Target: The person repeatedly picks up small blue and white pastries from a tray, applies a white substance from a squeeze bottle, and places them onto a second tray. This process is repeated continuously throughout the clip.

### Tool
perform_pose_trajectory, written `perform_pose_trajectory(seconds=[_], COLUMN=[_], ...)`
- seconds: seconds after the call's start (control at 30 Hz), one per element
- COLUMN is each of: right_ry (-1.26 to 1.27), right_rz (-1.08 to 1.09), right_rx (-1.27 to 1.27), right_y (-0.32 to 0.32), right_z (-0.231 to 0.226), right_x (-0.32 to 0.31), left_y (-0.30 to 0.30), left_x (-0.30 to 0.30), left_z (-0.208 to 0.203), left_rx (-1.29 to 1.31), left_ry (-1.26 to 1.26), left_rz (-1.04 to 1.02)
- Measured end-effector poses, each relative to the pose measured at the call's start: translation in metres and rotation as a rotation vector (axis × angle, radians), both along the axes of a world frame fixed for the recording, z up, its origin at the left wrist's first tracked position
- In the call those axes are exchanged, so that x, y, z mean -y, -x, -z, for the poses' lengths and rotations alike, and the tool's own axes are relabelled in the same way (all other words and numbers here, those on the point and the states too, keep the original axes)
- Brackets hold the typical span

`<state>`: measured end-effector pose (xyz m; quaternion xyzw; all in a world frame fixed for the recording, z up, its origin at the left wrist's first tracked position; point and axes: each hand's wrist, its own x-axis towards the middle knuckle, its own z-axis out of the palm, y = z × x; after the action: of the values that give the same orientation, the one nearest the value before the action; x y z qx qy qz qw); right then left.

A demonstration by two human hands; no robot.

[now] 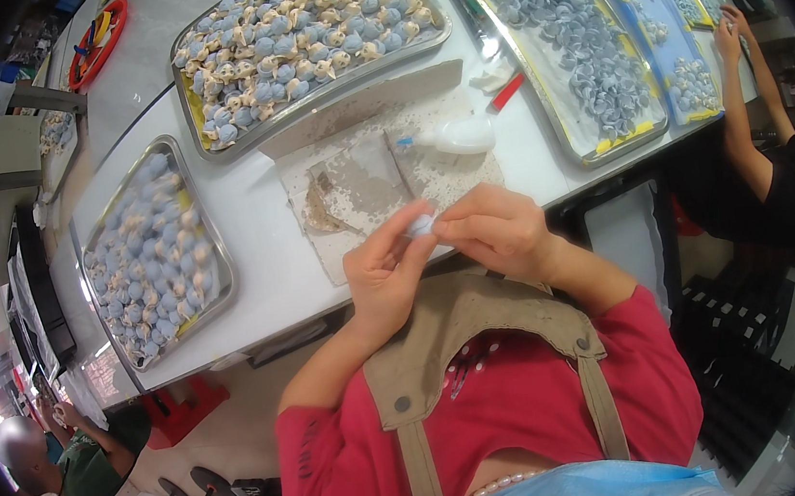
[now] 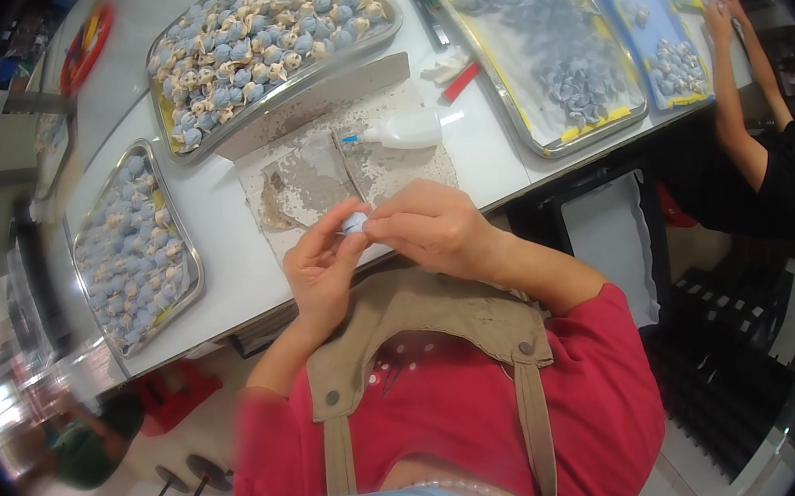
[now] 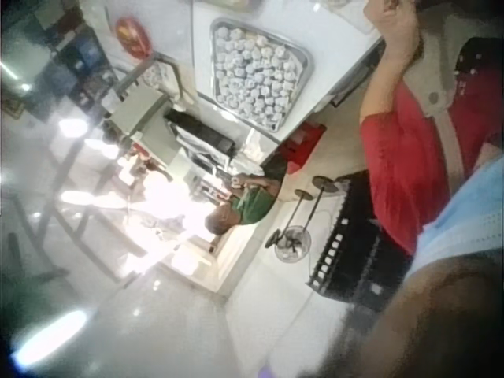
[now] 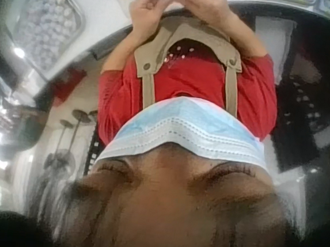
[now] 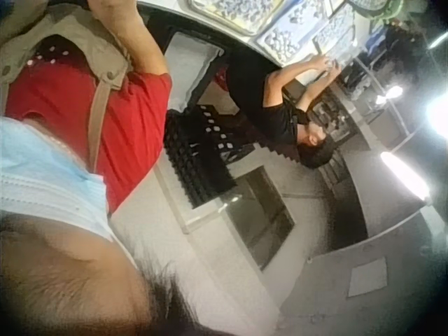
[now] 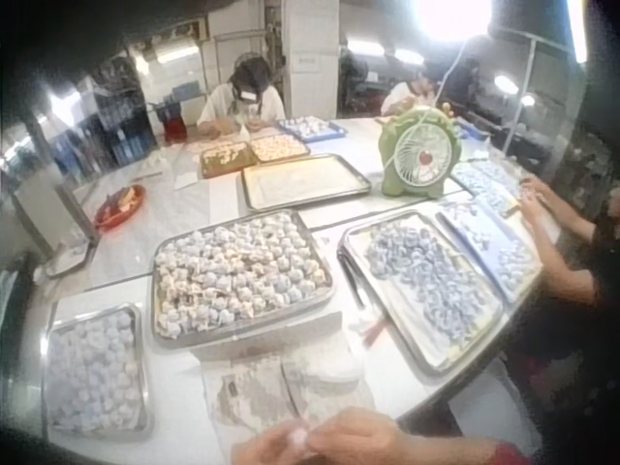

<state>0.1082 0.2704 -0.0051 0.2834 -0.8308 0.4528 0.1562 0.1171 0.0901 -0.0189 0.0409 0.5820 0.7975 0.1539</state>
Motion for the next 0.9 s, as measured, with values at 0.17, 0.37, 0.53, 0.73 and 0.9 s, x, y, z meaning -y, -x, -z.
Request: perform_pose_trajectory(seconds=[0.17, 0.37, 0.53, 0.73, 0.9], right_ry=[0.042, 0.243, 0.258, 0.362, 0.392], right_rz=[0.066, 0.120, 0.128, 0.049, -0.175], right_rx=[0.061, 0.308, 0.400, 0.428, 0.633], right_y=[-0.005, -0.002, -0.014, -0.007, 0.002], right_z=[-0.007, -0.006, -0.016, -0.014, -0.009], right_x=[0.006, 0.011, 0.014, 0.016, 0.009], left_y=[-0.001, -0.001, -0.004, -0.003, -0.004], left_x=[0.000, -0.002, 0.009, 0.013, 0.006], left_z=[-0.003, -0.007, -0.010, -0.004, 0.000], left_rx=[0.075, 0.104, -0.075, -0.136, 0.026], left_ry=[-0.139, -0.113, -0.054, -0.061, -0.313], left_rz=[-0.047, -0.095, 0.001, 0.034, 0.033])
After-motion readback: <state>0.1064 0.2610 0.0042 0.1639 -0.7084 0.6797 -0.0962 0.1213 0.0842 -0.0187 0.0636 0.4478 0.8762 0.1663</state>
